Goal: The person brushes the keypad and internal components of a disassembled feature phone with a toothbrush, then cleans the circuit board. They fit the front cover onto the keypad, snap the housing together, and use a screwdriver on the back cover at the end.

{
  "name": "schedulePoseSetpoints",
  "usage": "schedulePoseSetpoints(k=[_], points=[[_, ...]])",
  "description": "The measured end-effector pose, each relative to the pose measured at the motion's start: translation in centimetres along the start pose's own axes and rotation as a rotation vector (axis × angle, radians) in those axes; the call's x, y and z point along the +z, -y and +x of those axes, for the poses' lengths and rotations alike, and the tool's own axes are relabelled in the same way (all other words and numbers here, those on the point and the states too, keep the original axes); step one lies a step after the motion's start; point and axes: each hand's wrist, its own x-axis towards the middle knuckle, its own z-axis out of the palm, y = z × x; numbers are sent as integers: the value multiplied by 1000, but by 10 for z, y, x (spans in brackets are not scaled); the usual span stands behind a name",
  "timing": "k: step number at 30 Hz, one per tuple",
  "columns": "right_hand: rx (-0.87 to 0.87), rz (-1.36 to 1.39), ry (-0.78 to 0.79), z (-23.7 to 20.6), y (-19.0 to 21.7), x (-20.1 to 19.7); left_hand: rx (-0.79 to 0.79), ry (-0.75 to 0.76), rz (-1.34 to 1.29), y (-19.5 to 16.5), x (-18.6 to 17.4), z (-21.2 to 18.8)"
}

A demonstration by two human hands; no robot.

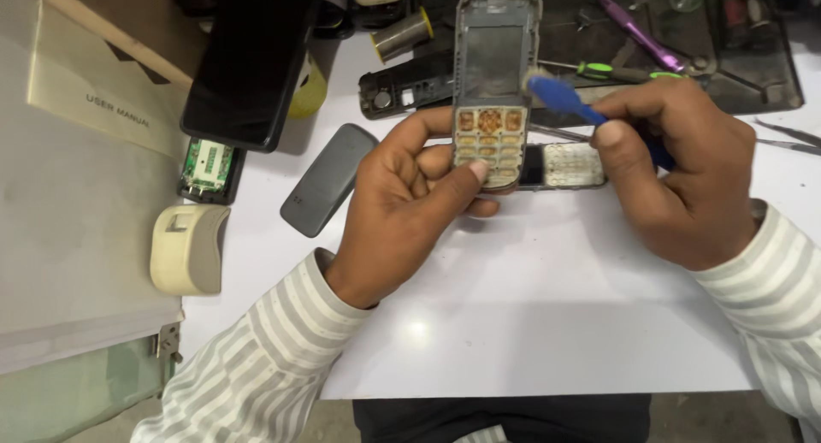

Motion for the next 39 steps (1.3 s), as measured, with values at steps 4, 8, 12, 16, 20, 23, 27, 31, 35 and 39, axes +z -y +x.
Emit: schedulePoseSetpoints(k=[4,8,12,16,20,23,27,31,35,39], points=[[-125,-128,89,8,18,3,-4,-41,92,3,4,-3],[-154,-155,73,16,23,6,-30,-68,171,3,1,-5],[-105,-185,142,15,25,13,-81,-96,162,5,2,-8],[-109,-204,88,11,27,12,-80,-101,176,3,2,-9],[-63,-192,169,4,29,15,-91,-117,172,1,5,-11],[-104,-277,112,7,28,12,-76,-109,181,2,3,-10],[-54,-187,132,4,28,16,-66,-73,157,5,0,-11],[-44,-59,149,5,26,18,-68,2,7,4,-4,-9],[-34,-100,127,9,30,16,-93,29,-23,4,-2,-9],[-93,-216,63,12,35,7,-83,-25,100,4,-4,-11]])
